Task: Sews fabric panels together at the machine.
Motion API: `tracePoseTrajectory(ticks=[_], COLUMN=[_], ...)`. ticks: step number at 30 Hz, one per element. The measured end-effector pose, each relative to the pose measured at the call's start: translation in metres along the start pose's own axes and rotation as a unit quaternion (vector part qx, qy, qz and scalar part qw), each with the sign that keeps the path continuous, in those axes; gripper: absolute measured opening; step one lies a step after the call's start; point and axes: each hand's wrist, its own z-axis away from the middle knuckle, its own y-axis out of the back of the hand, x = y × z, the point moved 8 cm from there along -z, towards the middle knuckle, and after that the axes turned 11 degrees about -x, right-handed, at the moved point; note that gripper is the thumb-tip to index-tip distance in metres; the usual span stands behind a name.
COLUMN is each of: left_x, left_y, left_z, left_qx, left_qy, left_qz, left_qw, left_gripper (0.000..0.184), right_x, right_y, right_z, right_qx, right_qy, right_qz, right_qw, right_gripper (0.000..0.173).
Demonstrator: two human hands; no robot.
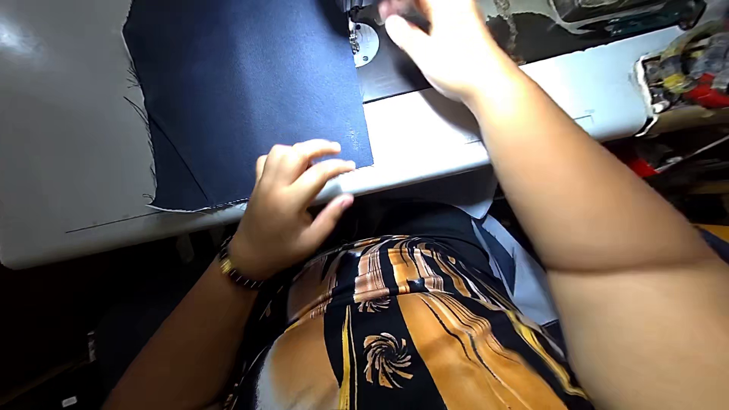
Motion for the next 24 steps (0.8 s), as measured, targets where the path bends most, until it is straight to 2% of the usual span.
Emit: tracePoseTrajectory(ticks=[2,3,4,5,6,8,9,10,11,12,13,15,16,18,21,22,24], left_x=[0.012,0.014,0.014,0.016,0.021,0.039,0.049,0.057,0.059,0.054,0.044,0.009,-0.008,-0.034,-0.047,-0.048,-0.047], left_y=[0.005,0.0,-0.009,-0.022,-0.035,-0.056,-0.062,-0.063,-0.059,-0.051,-0.041,-0.022,-0.016,-0.015,-0.029,-0.034,-0.04], left_z=[0.026,0.035,0.041,0.043,0.042,0.029,0.02,0.01,0.0,-0.01,-0.019,-0.033,-0.037,-0.043,-0.048,-0.048,-0.046], left_qx=[-0.034,-0.073,-0.113,-0.149,-0.178,-0.2,-0.192,-0.17,-0.139,-0.104,-0.064,-0.002,0.016,0.029,0.012,0.002,-0.004], left_qy=[-0.029,-0.034,-0.038,-0.043,-0.054,-0.095,-0.113,-0.12,-0.114,-0.092,-0.055,0.04,0.084,0.143,0.172,0.176,0.169], left_qz=[0.1,0.154,0.204,0.24,0.254,0.22,0.188,0.156,0.127,0.099,0.07,0.028,0.016,0.014,0.03,0.025,0.005], left_qw=[0.994,0.985,0.972,0.958,0.949,0.95,0.957,0.966,0.975,0.985,0.994,0.999,0.996,0.989,0.985,0.984,0.986], left_gripper=[0.029,0.027,0.026,0.026,0.025,0.023,0.022,0.021,0.02,0.02,0.021,0.025,0.027,0.03,0.033,0.033,0.034], right_x=[-0.038,-0.041,-0.033,-0.016,0.009,0.064,0.085,0.099,0.106,0.106,0.099,0.073,0.058,0.037,0.056,0.078,0.12], right_y=[0.002,-0.009,-0.025,-0.042,-0.06,-0.09,-0.103,-0.112,-0.117,-0.118,-0.115,-0.115,-0.119,-0.128,-0.127,-0.13,-0.136], right_z=[0.09,0.134,0.172,0.203,0.228,0.265,0.279,0.286,0.286,0.281,0.272,0.245,0.232,0.214,0.213,0.216,0.219], right_qx=[0.034,0.032,0.004,-0.025,-0.064,-0.144,-0.166,-0.177,-0.174,-0.164,-0.155,-0.154,-0.169,-0.212,-0.237,-0.232,-0.22], right_qy=[0.106,0.115,0.088,0.027,-0.065,-0.285,-0.357,-0.392,-0.399,-0.396,-0.383,-0.32,-0.295,-0.308,-0.412,-0.422,-0.419], right_qz=[-0.016,-0.019,-0.01,0.025,0.05,0.002,-0.024,-0.038,-0.044,-0.036,-0.017,0.018,0.031,0.061,0.104,0.104,0.075], right_qw=[0.994,0.993,0.996,0.999,0.995,0.948,0.919,0.902,0.899,0.903,0.91,0.935,0.94,0.925,0.874,0.87,0.878], right_gripper=[0.031,0.034,0.034,0.03,0.036,0.07,0.079,0.079,0.072,0.056,0.038,0.025,0.024,0.03,0.064,0.064,0.048])
